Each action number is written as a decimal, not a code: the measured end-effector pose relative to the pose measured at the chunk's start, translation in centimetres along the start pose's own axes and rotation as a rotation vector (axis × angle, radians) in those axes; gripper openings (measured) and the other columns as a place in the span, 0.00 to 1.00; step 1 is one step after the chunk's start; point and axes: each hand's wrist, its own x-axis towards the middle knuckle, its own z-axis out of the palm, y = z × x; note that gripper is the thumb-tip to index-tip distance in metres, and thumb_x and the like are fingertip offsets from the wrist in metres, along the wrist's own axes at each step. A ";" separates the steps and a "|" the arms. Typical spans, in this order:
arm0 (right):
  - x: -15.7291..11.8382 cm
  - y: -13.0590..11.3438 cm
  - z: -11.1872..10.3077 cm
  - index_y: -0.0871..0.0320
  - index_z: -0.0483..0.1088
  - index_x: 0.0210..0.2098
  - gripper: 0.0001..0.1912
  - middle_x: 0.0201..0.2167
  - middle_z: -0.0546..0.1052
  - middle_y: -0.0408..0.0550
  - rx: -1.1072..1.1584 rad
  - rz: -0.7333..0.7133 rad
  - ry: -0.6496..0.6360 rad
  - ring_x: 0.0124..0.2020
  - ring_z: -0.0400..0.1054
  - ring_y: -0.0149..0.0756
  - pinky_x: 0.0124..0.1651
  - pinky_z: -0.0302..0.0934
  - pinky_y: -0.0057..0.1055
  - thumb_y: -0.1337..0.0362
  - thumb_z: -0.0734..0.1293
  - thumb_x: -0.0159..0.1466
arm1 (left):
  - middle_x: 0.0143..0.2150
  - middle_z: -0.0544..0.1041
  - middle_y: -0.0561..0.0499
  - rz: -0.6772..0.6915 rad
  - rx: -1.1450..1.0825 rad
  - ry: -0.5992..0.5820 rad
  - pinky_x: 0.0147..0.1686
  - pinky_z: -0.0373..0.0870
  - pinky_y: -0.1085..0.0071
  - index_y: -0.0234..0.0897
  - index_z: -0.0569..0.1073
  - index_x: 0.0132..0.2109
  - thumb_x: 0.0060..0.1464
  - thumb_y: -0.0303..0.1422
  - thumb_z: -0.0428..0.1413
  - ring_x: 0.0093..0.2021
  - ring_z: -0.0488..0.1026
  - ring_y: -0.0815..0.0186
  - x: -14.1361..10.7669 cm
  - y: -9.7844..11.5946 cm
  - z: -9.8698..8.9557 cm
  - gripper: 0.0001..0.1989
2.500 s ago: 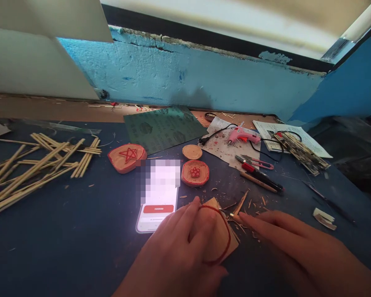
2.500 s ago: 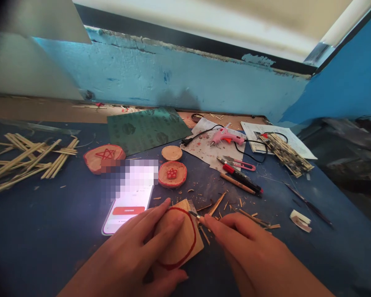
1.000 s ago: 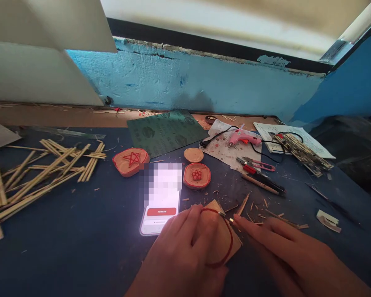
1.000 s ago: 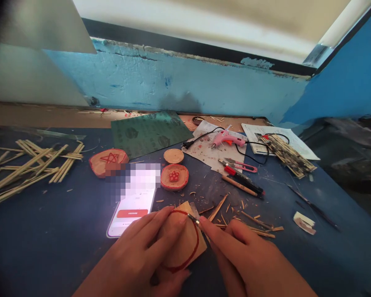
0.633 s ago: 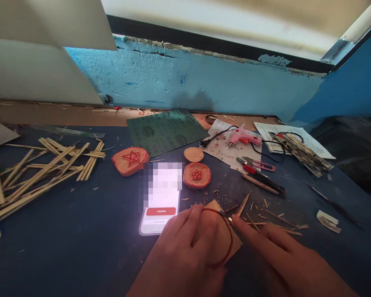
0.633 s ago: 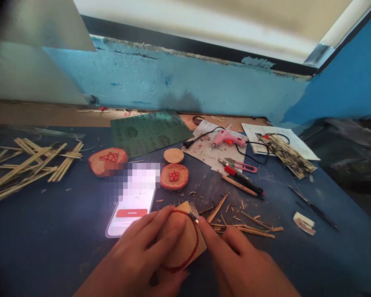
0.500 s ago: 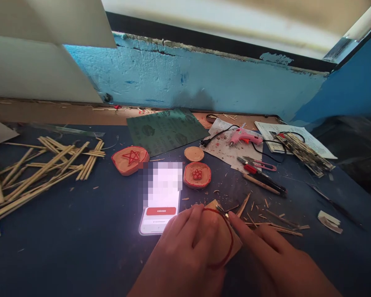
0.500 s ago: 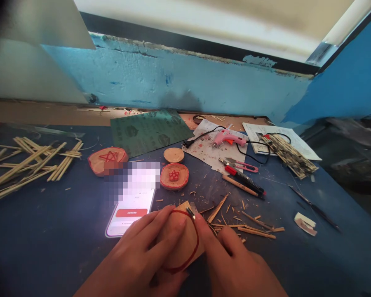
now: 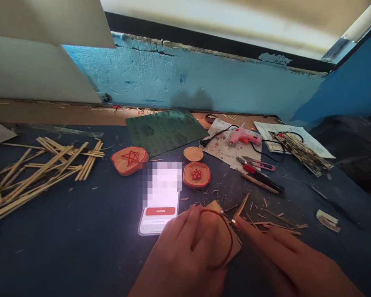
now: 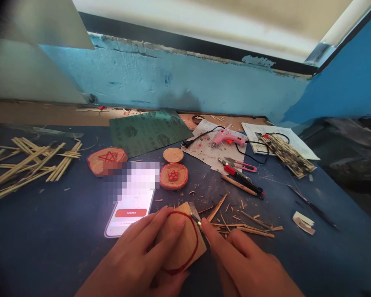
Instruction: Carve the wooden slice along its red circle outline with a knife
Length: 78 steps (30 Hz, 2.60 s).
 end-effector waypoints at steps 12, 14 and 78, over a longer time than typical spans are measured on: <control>-1.0 0.0 1.7 0.45 0.65 0.75 0.43 0.36 0.84 0.44 0.004 -0.021 0.002 0.17 0.73 0.29 0.22 0.72 0.21 0.76 0.61 0.62 | 0.59 0.82 0.31 -0.008 -0.053 -0.076 0.55 0.84 0.52 0.29 0.76 0.60 0.49 0.26 0.60 0.57 0.82 0.43 0.0 -0.4 0.5 0.29; -0.7 -0.3 2.2 0.48 0.67 0.73 0.40 0.36 0.84 0.44 0.028 -0.017 0.044 0.20 0.76 0.28 0.25 0.72 0.18 0.77 0.59 0.64 | 0.59 0.82 0.31 0.004 -0.046 -0.053 0.55 0.85 0.52 0.28 0.77 0.60 0.50 0.26 0.59 0.57 0.82 0.43 -0.1 -0.4 0.3 0.28; 3.1 -2.4 4.4 0.58 0.69 0.72 0.32 0.44 0.83 0.58 0.035 0.189 -0.046 0.37 0.83 0.40 0.40 0.78 0.32 0.74 0.59 0.70 | 0.54 0.80 0.43 -0.127 -0.236 -0.136 0.50 0.82 0.48 0.39 0.73 0.58 0.47 0.19 0.58 0.52 0.80 0.49 0.8 0.3 -0.5 0.30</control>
